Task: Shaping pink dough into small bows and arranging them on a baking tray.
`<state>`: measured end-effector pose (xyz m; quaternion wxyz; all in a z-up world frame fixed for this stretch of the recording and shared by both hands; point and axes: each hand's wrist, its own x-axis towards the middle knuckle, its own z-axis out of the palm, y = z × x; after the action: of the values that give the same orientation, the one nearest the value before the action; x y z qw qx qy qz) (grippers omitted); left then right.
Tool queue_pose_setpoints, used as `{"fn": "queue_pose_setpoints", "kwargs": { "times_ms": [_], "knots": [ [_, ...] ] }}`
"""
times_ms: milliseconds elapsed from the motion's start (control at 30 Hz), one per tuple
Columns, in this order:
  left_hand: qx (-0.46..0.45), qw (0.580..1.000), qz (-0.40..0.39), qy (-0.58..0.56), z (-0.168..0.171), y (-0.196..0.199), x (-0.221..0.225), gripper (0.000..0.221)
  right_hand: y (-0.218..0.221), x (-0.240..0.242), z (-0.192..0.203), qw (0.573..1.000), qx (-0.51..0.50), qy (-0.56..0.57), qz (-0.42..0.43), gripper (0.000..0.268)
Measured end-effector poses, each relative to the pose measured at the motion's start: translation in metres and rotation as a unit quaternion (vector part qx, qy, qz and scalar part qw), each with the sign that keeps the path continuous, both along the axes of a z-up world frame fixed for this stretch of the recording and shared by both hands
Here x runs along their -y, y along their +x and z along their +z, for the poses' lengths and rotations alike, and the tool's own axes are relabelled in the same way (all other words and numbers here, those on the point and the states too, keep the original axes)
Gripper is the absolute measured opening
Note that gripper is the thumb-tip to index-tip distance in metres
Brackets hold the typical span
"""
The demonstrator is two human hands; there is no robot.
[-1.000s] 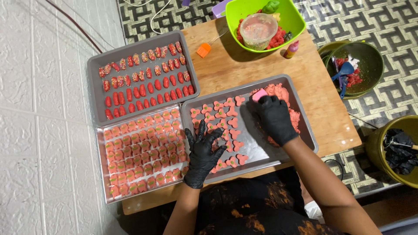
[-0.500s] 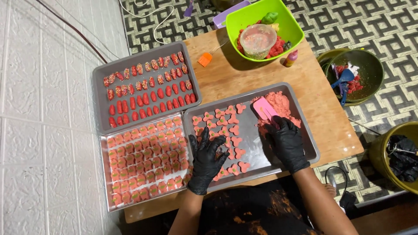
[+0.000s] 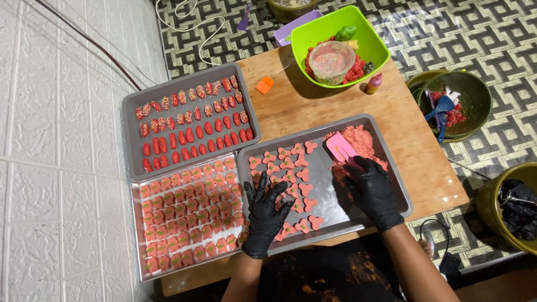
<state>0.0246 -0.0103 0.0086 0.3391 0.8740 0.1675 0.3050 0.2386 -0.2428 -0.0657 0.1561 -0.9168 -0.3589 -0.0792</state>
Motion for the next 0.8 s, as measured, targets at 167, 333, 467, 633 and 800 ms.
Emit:
{"fn": "queue_pose_setpoints", "kwargs": {
  "times_ms": [167, 333, 467, 633, 800],
  "knots": [
    [0.002, 1.000, -0.008, 0.023, -0.057, -0.006, 0.001, 0.054, 0.034, 0.055, 0.057, 0.954, -0.085, 0.266, -0.105, 0.055],
    [-0.002, 0.998, -0.004, 0.056, -0.078, -0.008, 0.001, 0.057, 0.103, 0.189, 0.037, 0.928, -0.056, 0.318, -0.187, 0.051],
    [-0.002, 0.997, -0.034, 0.067, -0.074, -0.006, 0.000, 0.055, 0.128, 0.264, -0.008, 0.944, -0.003, 0.273, -0.185, 0.043],
    [-0.011, 0.997, -0.023, 0.066, -0.079, -0.006, -0.002, 0.053, 0.126, 0.304, -0.065, 0.957, 0.058, 0.217, -0.186, 0.034],
    [-0.012, 0.998, -0.029, 0.045, -0.074, -0.008, -0.001, 0.056, 0.107, 0.303, -0.115, 0.966, 0.113, 0.148, -0.181, 0.027]
  ]
}}
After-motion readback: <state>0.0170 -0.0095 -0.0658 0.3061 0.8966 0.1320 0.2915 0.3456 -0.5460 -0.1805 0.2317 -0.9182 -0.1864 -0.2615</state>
